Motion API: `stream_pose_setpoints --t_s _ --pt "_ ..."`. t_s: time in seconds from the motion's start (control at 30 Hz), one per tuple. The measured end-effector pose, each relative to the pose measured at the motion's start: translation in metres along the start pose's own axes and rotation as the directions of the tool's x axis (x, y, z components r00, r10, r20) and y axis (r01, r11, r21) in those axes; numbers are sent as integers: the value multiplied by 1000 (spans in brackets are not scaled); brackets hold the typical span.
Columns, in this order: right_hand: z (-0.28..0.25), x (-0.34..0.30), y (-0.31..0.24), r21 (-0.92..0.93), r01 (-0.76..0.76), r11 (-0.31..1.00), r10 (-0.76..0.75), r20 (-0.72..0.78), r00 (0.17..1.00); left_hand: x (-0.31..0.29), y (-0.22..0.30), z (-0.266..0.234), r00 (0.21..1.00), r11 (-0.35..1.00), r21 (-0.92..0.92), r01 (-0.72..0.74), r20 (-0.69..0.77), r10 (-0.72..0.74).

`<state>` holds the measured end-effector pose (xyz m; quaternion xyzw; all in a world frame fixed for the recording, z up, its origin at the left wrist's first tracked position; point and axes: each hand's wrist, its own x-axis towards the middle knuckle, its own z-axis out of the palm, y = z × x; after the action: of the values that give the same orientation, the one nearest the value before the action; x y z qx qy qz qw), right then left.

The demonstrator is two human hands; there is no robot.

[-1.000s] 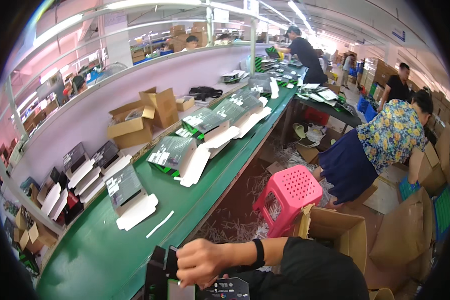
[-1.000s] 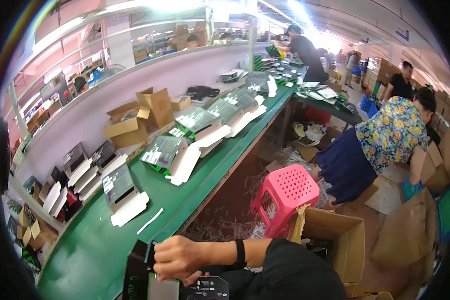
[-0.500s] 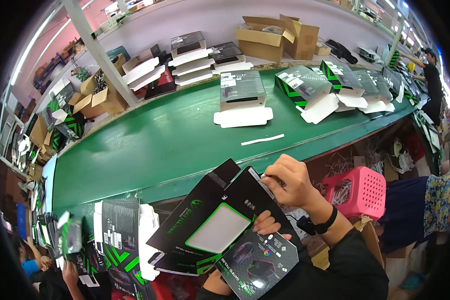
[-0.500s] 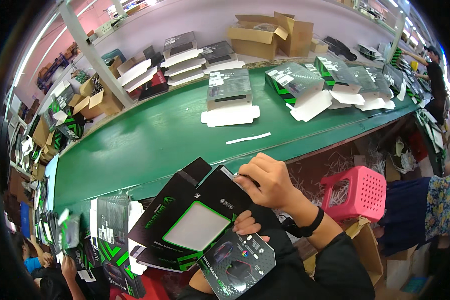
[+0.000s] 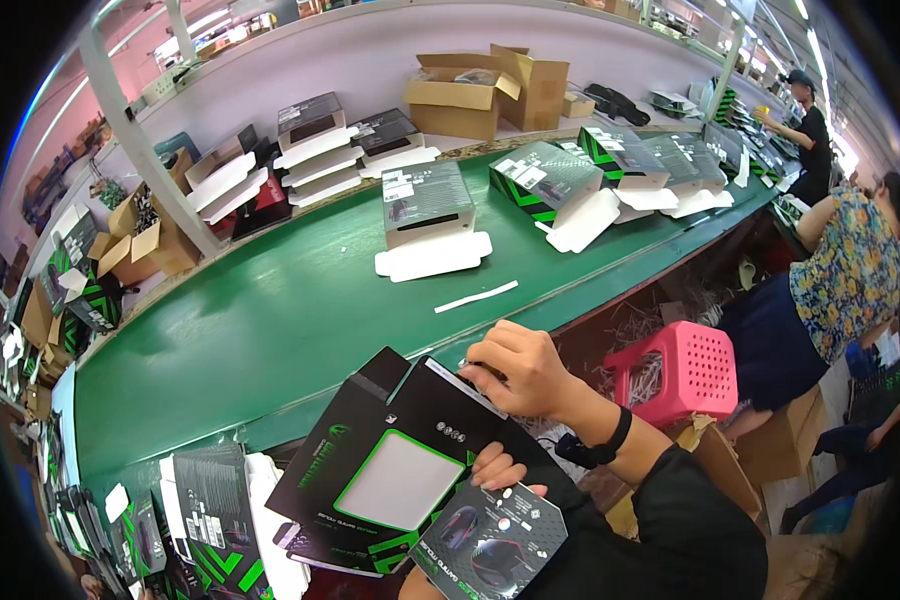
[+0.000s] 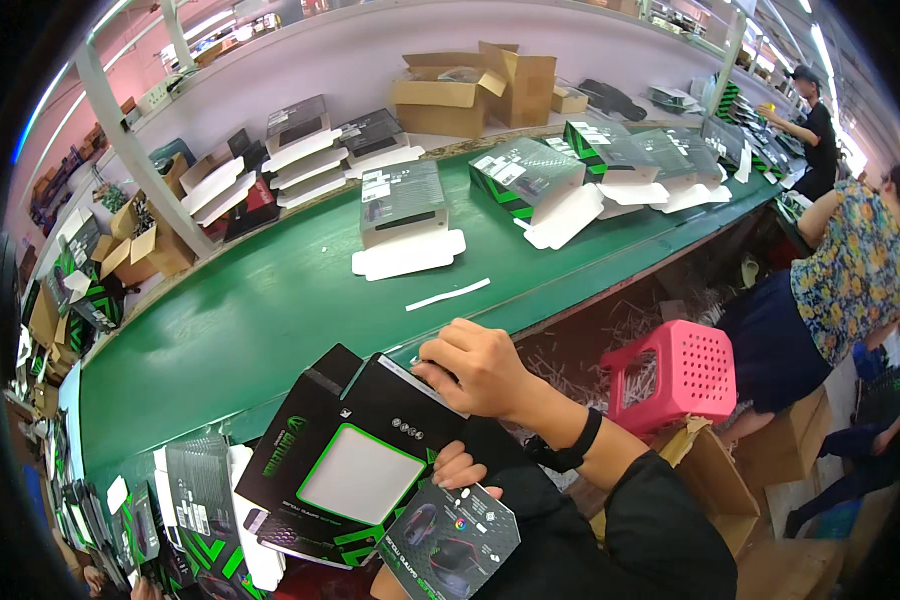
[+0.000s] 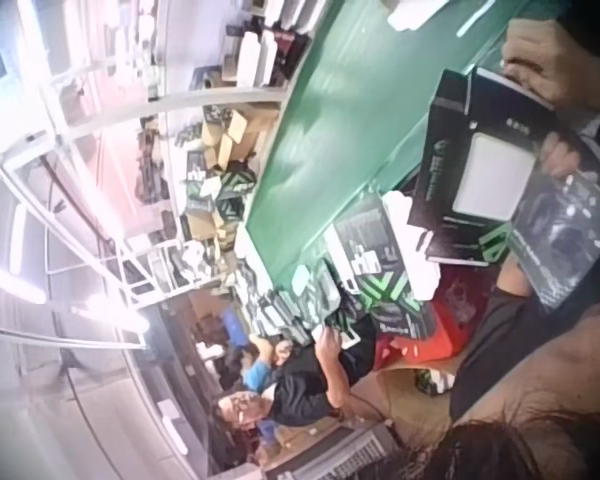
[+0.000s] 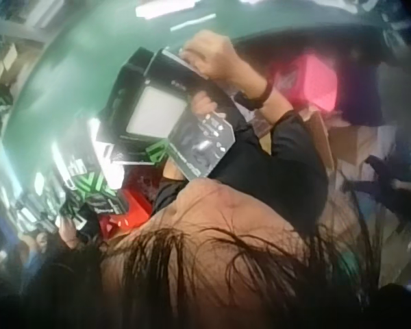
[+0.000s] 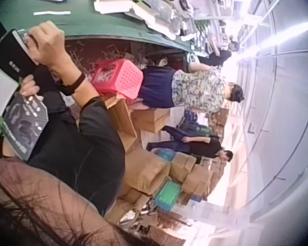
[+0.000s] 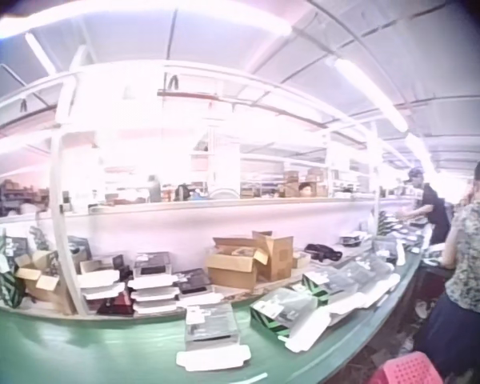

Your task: Assembling and folding cardboard packaging for computer mice on a factory assembly line.

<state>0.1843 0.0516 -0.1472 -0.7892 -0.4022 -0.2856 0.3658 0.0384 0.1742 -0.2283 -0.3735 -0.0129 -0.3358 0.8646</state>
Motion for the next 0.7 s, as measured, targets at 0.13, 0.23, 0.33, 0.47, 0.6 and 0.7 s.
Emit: stream_pose_setpoints --t_s 0.13,0.23,0.33,0.47,0.6,0.7 --pt "-5 -1 3 -8 61 998 -61 49 997 -3 5 -4 1000 1000 6 -11 -22 11" --pt "-10 -2 5 -27 117 993 -113 116 987 -4 3 -1 1000 1000 27 -7 -28 7" --pt "-9 -5 6 -82 188 979 -172 169 971 -6 1 -2 1000 1000 31 2 -30 -1" --pt "-10 -13 12 -138 207 969 -179 187 966 -9 9 -21 996 996 -24 83 -32 -84" --pt "-4 -22 24 -25 183 983 -180 96 979 -12 29 -39 992 995 26 98 74 -100" --pt "-2 -28 13 -100 244 965 -235 93 968 -16 24 -34 993 996 28 88 80 -90"
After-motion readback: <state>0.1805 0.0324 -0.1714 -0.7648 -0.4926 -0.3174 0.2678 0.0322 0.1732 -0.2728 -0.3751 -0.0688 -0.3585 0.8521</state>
